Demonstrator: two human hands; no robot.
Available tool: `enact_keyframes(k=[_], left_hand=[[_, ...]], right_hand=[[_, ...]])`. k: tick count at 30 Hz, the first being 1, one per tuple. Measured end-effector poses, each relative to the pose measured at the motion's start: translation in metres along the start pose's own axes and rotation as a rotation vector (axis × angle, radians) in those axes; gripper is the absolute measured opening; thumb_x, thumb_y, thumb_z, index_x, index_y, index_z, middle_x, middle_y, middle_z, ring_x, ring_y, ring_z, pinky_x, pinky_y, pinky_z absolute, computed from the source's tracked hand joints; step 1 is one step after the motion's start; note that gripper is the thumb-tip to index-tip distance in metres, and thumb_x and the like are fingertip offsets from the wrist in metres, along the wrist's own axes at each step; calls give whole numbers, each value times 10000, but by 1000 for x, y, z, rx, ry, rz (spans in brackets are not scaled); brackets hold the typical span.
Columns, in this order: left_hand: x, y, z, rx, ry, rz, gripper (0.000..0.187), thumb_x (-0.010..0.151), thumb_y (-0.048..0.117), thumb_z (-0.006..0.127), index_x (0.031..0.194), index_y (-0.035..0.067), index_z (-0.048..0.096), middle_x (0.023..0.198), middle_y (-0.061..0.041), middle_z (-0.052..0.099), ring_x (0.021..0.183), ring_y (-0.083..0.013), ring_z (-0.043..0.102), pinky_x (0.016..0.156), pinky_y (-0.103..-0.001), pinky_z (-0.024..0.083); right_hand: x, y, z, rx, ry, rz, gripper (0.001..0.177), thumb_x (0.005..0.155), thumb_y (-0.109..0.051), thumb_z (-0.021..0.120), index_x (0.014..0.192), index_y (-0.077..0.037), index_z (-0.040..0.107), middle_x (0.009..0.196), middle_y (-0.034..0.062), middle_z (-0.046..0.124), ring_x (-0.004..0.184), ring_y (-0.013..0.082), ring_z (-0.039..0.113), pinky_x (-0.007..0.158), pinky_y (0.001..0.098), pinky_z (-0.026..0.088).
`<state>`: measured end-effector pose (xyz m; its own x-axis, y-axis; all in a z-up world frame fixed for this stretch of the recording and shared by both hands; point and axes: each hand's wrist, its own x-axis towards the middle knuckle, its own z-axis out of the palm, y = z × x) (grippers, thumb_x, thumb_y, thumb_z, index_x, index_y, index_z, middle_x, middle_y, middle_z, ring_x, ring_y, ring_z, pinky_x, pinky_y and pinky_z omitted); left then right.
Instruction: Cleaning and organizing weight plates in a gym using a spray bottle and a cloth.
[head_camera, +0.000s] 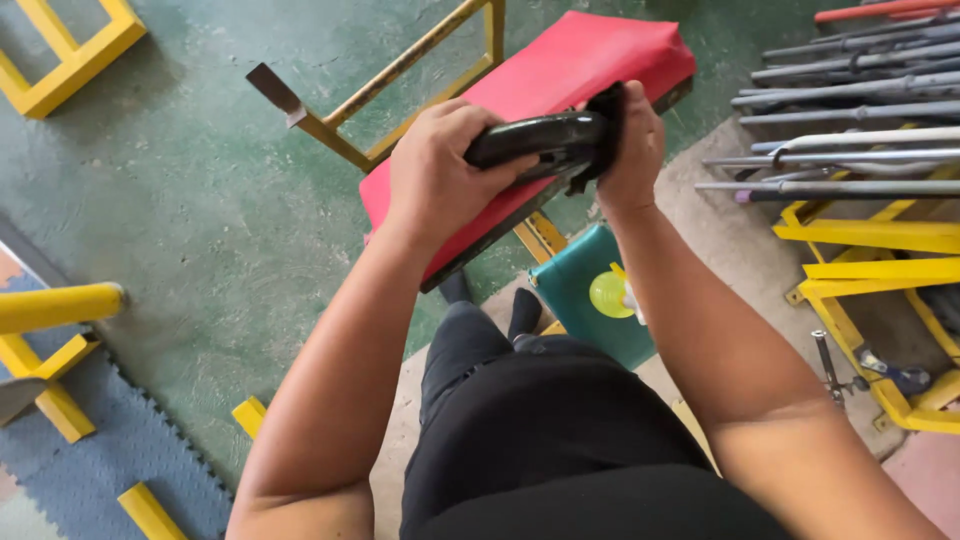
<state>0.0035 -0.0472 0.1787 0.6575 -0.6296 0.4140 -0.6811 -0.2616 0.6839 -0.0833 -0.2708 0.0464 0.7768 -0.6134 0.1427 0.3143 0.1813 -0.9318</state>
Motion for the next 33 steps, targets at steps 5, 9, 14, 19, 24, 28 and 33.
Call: enact_keyframes(k=[5,9,14,19,24,28,33], left_hand=[[-19,5,-2,-27,12,-45,310,757,241,937,934,83,738,883,-91,695,858,-302,680,759,-398,540],[-53,5,1,-15,94,-124,317,802,229,937,999,74,743,906,-84,720,844,-267,706,776,-356,561],[-104,13,16,-138,329,-268,332,787,178,957,988,48,727,873,-59,716,799,-179,691,770,-311,570],[-144,37,30,-350,386,-360,377,776,138,947,1023,44,678,910,-40,699,837,-134,661,783,-284,565],[-179,62,37,-335,139,-347,306,780,127,934,998,64,729,894,-54,723,808,-154,700,776,-288,565],[-218,69,53,-462,24,-364,326,759,141,937,983,68,711,910,-63,720,821,-161,698,780,-290,567],[-258,79,76,-507,-209,-325,332,737,183,926,988,89,730,920,-65,728,864,-212,708,798,-320,562]], right_hand=[[5,20,10,625,153,330,420,1016,-418,434,855,-106,664,793,78,680,744,234,682,735,385,570],[9,12,28,571,41,260,518,990,-496,429,754,-91,647,659,75,643,604,242,643,617,385,546],[2,13,10,49,-13,-43,534,1150,-388,502,737,-55,564,682,42,536,620,187,500,630,335,457],[-44,-40,8,-342,4,-180,559,1198,-345,491,776,9,583,739,63,579,664,181,545,695,320,502],[-144,-79,-21,-448,112,5,520,1131,-354,385,772,-27,571,725,48,636,633,156,597,646,310,510],[-224,-57,-61,-357,377,48,457,1124,-308,404,826,-20,594,774,78,656,669,188,621,691,330,536],[-308,-56,-91,-401,481,92,563,1131,-383,368,819,25,599,749,137,615,660,217,602,654,350,530]])
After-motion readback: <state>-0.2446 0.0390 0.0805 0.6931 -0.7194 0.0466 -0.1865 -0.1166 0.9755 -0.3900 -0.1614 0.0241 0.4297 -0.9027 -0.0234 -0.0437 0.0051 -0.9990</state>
